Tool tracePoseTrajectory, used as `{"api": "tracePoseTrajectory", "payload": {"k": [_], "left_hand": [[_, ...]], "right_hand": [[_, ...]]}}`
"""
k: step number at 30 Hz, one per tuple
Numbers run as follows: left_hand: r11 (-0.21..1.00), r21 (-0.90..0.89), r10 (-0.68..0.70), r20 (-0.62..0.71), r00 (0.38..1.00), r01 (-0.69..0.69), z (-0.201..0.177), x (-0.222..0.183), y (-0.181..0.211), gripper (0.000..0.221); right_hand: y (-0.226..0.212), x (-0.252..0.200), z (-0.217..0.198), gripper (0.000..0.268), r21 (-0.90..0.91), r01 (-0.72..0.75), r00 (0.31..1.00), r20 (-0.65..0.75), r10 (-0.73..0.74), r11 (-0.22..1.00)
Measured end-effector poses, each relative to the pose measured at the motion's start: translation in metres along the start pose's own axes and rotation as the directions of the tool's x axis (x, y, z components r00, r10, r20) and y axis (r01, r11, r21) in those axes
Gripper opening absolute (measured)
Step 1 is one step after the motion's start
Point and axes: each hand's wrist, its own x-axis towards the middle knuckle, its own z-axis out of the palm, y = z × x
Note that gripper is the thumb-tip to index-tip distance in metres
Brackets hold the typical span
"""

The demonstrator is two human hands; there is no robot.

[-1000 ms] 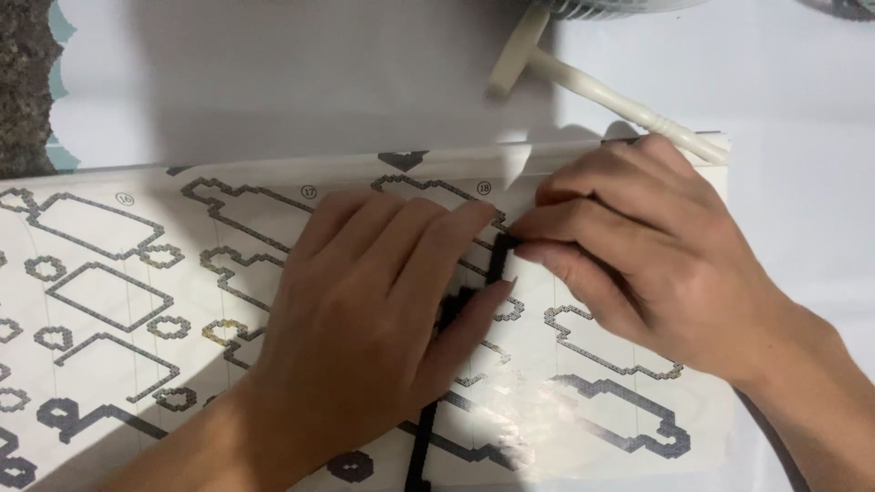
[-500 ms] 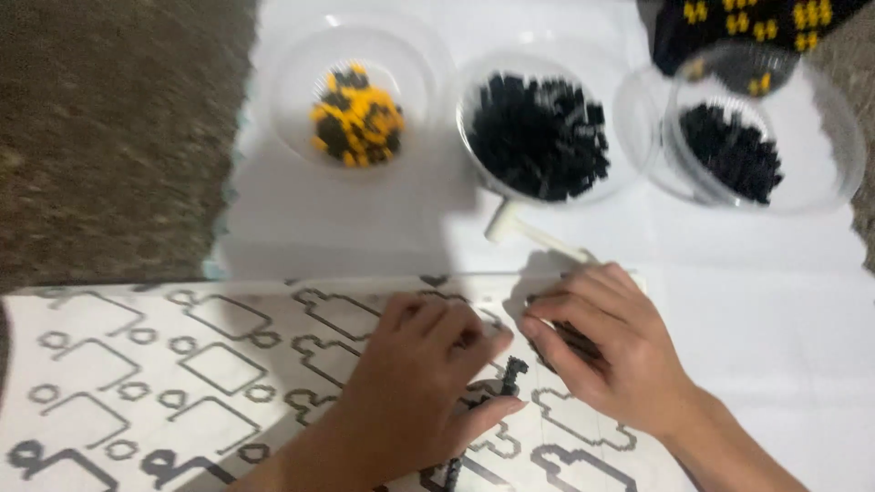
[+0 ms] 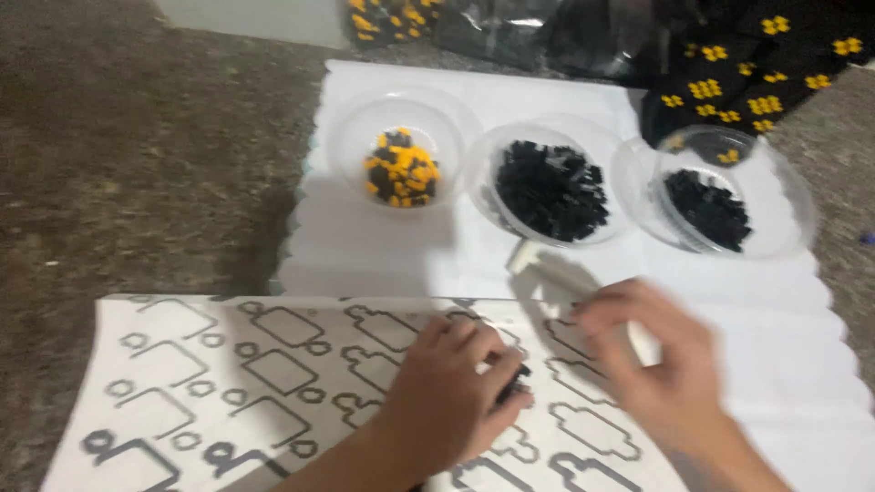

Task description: Assembling small interlocking plastic toy pieces and using a mallet to secure the connections.

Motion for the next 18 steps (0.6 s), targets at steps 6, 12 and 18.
{"api": "tracePoseTrajectory", "payload": {"k": [6, 12, 18], "left_hand": [[0.997, 0.003, 0.082, -0.04, 0.996, -0.082, 0.0, -0.007, 0.004, 0.015], [0.991, -0.029, 0.126, -0.066, 0.99, -0.128, -0.001, -0.006, -0.002, 0.015], [0.977, 0.117, 0.178, 0.005, 0.984, -0.178, -0.002, -0.009, -0.001, 0.011]], "right_hand": [[0.027, 0.08, -0.004, 0.011, -0.422, 0.129, 0.99, 0.108, -0.092, 0.897], [0.043, 0.125, 0.026, 0.029, -0.662, 0.043, 0.966, 0.217, 0.137, 0.749], [0.042, 0.107, 0.017, 0.016, -0.673, 0.133, 0.987, 0.157, -0.035, 0.728]]}}
